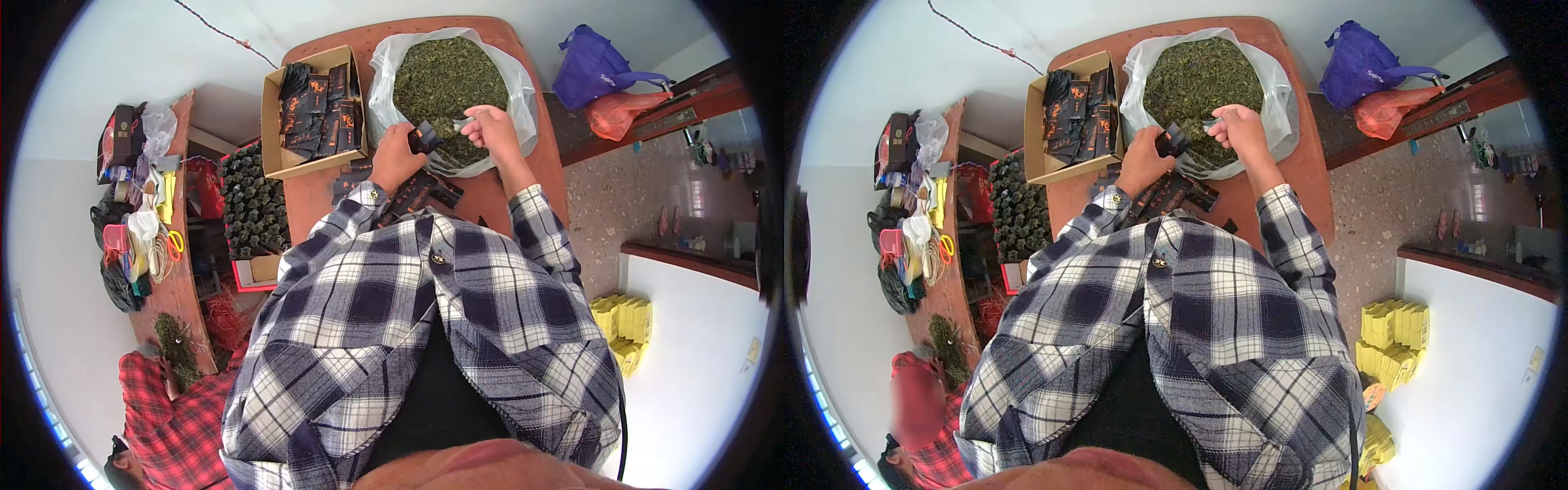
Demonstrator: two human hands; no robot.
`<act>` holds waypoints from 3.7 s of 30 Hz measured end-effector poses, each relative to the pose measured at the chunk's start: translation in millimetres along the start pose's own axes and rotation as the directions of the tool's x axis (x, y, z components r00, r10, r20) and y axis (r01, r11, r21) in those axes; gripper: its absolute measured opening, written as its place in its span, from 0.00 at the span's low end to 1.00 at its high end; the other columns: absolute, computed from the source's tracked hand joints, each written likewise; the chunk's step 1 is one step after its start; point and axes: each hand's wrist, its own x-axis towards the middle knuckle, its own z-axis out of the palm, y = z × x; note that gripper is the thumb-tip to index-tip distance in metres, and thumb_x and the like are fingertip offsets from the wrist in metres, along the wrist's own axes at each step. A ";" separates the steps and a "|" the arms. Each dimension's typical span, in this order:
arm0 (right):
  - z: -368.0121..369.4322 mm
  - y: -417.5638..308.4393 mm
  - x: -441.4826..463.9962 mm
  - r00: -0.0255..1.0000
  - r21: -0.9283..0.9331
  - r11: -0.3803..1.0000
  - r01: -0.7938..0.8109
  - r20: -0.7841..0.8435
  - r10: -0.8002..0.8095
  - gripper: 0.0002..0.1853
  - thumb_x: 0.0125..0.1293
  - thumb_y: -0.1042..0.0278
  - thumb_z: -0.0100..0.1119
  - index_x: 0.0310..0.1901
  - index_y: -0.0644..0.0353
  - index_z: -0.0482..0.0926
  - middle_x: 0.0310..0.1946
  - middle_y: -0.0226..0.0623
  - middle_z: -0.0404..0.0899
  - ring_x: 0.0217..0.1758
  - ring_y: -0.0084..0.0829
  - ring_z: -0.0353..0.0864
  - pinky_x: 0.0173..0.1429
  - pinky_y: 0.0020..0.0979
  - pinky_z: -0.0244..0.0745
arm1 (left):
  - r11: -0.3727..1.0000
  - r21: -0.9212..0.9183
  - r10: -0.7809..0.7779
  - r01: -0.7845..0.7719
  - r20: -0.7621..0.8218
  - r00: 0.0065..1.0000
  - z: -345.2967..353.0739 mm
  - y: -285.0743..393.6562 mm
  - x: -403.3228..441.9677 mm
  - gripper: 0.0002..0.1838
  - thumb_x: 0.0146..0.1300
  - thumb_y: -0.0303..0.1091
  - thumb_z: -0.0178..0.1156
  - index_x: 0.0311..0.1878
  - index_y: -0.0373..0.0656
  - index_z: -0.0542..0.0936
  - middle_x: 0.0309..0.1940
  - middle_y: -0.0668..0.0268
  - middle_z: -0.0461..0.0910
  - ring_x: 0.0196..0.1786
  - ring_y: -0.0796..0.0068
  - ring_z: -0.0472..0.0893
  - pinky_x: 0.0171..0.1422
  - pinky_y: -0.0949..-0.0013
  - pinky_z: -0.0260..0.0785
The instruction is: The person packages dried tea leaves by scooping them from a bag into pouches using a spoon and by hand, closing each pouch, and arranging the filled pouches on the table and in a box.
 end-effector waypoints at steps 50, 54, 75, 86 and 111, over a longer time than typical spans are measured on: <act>-9.1 1.3 10.1 0.998 0.110 0.994 -0.009 -0.056 0.015 0.15 0.73 0.68 0.44 0.50 0.67 0.78 0.27 0.38 0.83 0.22 0.20 0.75 0.24 0.22 0.70 | 0.986 -0.159 0.032 -0.045 -0.083 0.996 4.7 -13.2 -9.6 0.31 0.50 0.33 0.68 0.59 0.36 0.73 0.52 0.50 0.76 0.58 0.49 0.77 0.65 0.58 0.68; -3.8 -8.8 3.4 0.999 0.101 0.995 -0.020 -0.034 0.023 0.15 0.72 0.68 0.45 0.49 0.67 0.78 0.27 0.38 0.83 0.22 0.19 0.75 0.24 0.21 0.69 | 0.992 -0.122 0.017 -0.026 -0.076 0.997 4.0 -9.2 -8.0 0.31 0.49 0.33 0.68 0.59 0.36 0.73 0.52 0.50 0.75 0.57 0.49 0.77 0.64 0.57 0.69; 43.2 -11.0 -42.9 0.838 -0.482 0.697 0.531 0.176 -0.517 0.12 0.72 0.66 0.49 0.48 0.60 0.81 0.28 0.48 0.83 0.32 0.47 0.85 0.41 0.44 0.79 | 0.979 -0.197 0.026 -0.048 -0.113 0.993 5.3 -9.2 -8.8 0.30 0.47 0.32 0.69 0.56 0.38 0.74 0.49 0.51 0.77 0.55 0.49 0.78 0.61 0.57 0.70; 16.2 57.6 24.5 0.851 -0.718 0.586 0.375 0.015 -0.525 0.15 0.73 0.64 0.45 0.46 0.63 0.81 0.26 0.43 0.86 0.33 0.44 0.86 0.44 0.42 0.79 | 0.977 -0.210 -0.043 0.023 -0.094 0.995 6.8 -20.4 -12.2 0.32 0.48 0.33 0.70 0.59 0.34 0.73 0.52 0.52 0.77 0.56 0.55 0.79 0.64 0.61 0.70; 7.7 -21.1 -8.6 0.993 -0.086 0.991 0.104 -0.050 -0.109 0.14 0.73 0.68 0.44 0.49 0.64 0.79 0.27 0.35 0.85 0.24 0.19 0.77 0.29 0.23 0.73 | 0.968 -0.250 -0.010 -0.014 -0.092 0.996 7.4 -14.4 -5.4 0.31 0.50 0.33 0.69 0.59 0.36 0.74 0.52 0.50 0.78 0.58 0.52 0.78 0.65 0.59 0.69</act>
